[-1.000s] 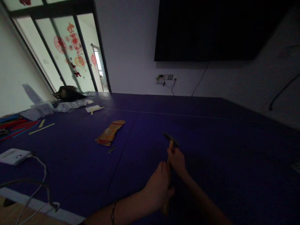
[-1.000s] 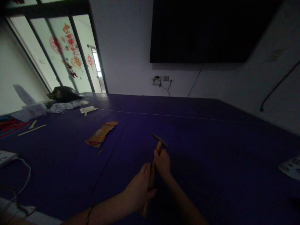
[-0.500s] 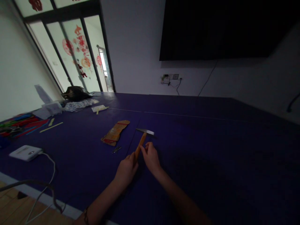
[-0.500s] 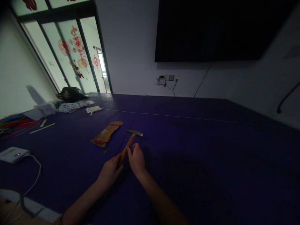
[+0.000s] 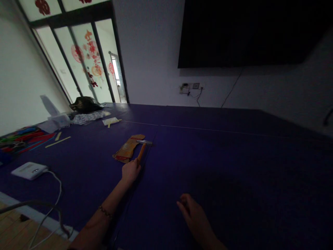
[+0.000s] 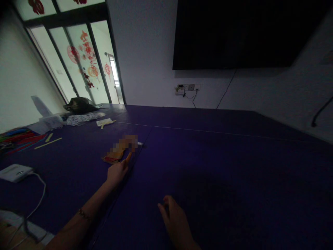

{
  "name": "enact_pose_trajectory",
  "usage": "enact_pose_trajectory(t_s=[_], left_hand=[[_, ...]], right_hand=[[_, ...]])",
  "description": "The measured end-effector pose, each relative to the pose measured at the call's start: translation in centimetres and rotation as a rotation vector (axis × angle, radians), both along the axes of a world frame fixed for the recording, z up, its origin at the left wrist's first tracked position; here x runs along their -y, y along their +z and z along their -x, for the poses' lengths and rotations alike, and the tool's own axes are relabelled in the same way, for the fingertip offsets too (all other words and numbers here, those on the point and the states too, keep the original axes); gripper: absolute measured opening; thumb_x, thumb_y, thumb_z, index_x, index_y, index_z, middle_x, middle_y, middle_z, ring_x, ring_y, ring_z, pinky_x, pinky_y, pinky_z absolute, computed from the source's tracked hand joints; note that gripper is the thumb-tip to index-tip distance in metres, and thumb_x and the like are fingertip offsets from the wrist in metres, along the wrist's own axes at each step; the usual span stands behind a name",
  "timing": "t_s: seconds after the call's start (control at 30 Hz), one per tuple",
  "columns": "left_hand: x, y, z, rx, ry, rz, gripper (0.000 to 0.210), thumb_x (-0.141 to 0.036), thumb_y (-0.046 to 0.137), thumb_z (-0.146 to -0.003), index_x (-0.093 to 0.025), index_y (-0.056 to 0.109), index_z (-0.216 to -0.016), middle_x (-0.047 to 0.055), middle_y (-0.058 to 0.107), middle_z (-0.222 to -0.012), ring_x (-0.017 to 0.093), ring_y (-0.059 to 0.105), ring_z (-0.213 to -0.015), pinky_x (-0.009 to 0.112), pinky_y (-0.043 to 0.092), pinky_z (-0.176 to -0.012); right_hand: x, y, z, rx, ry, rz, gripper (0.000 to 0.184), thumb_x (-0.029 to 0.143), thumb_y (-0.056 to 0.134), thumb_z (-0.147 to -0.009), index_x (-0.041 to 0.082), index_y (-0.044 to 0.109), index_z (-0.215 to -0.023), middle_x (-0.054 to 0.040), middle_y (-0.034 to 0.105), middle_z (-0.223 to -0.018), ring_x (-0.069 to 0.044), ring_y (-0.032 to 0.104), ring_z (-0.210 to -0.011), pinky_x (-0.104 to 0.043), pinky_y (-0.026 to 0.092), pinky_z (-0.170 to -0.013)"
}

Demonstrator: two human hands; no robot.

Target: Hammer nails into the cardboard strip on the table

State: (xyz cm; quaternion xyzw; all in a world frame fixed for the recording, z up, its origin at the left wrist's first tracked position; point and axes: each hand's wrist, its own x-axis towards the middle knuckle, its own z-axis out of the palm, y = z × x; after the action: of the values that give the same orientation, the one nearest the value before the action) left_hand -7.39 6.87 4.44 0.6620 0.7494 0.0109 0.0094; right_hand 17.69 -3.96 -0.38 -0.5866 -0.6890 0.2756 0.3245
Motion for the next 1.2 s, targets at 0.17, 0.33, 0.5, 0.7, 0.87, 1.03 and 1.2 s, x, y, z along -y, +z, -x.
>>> enact_pose_trajectory(t_s=[0.17,0.33,0.5,0.7,0.87,1.03,1.2], left_hand=[[-0.6,-0.5,-0.1,-0.007,0.012,0.024,0.032,-0.031,0.037,-0.083,-0.016,0.053,-0.106,0.012,0.067,-0.092,0.024,0.063,-0.087,0.029,0.044,-0.071],[-1.3,-0.6,-0.3,-0.024,0.015,0.049,0.033,-0.031,0.039,-0.083,-0.015,0.054,-0.107,0.013,0.066,-0.095,0.024,0.063,-0.088,0.029,0.045,-0.072],[-1.6,-1.0,-0.4,-0.030,0.006,0.063,0.032,-0.029,0.040,-0.082,-0.014,0.054,-0.107,0.014,0.066,-0.096,0.025,0.063,-0.088,0.030,0.045,-0.072],[-1.8,-1.2,-0.3,-0.025,0.006,0.062,0.033,-0.030,0.039,-0.083,-0.013,0.054,-0.107,0.015,0.066,-0.095,0.025,0.063,-0.088,0.031,0.045,-0.072],[-2.1,-1.2,-0.3,-0.018,-0.010,0.051,0.033,-0.025,0.038,-0.083,-0.010,0.055,-0.106,0.016,0.066,-0.094,0.024,0.063,-0.086,0.030,0.046,-0.071],[-2.1,-1.4,-0.3,-0.012,-0.030,0.033,0.032,-0.024,0.037,-0.083,-0.010,0.055,-0.106,0.014,0.065,-0.095,0.022,0.062,-0.086,0.027,0.045,-0.072],[-2.0,-1.8,-0.2,-0.017,-0.046,0.011,0.030,-0.023,0.039,-0.084,-0.009,0.056,-0.103,0.014,0.063,-0.094,0.021,0.060,-0.090,0.026,0.043,-0.077]], right_hand=[[0.5,-0.7,-1.3,0.004,-0.034,0.008,0.017,0.035,0.044,-0.081,0.020,0.052,-0.083,-0.0061,0.068,-0.075,-0.020,0.066,-0.070,-0.028,0.048,-0.064],[0.5,-1.0,-1.3,-0.012,-0.038,-0.013,0.018,0.036,0.044,-0.081,0.020,0.052,-0.084,-0.0065,0.068,-0.077,-0.020,0.066,-0.071,-0.029,0.048,-0.065],[0.7,-1.2,-1.4,-0.023,-0.036,-0.005,0.020,0.037,0.042,-0.082,0.020,0.052,-0.085,-0.0076,0.068,-0.078,-0.021,0.066,-0.072,-0.030,0.049,-0.065],[0.8,-1.4,-1.7,-0.024,-0.053,0.019,0.018,0.035,0.044,-0.081,0.020,0.053,-0.087,-0.0082,0.070,-0.080,-0.021,0.067,-0.074,-0.030,0.049,-0.067],[0.8,-1.3,-1.7,-0.030,-0.069,-0.014,0.018,0.036,0.045,-0.081,0.021,0.053,-0.086,-0.0060,0.069,-0.076,-0.020,0.067,-0.070,-0.029,0.050,-0.064],[0.9,-1.4,-1.8,-0.011,-0.051,-0.003,0.019,0.037,0.043,-0.082,0.021,0.053,-0.086,-0.0074,0.070,-0.079,-0.021,0.067,-0.072,-0.029,0.050,-0.064],[0.9,-1.3,-1.8,-0.014,-0.054,0.012,0.020,0.037,0.044,-0.081,0.021,0.053,-0.087,-0.0071,0.069,-0.078,-0.021,0.067,-0.072,-0.030,0.050,-0.065]])
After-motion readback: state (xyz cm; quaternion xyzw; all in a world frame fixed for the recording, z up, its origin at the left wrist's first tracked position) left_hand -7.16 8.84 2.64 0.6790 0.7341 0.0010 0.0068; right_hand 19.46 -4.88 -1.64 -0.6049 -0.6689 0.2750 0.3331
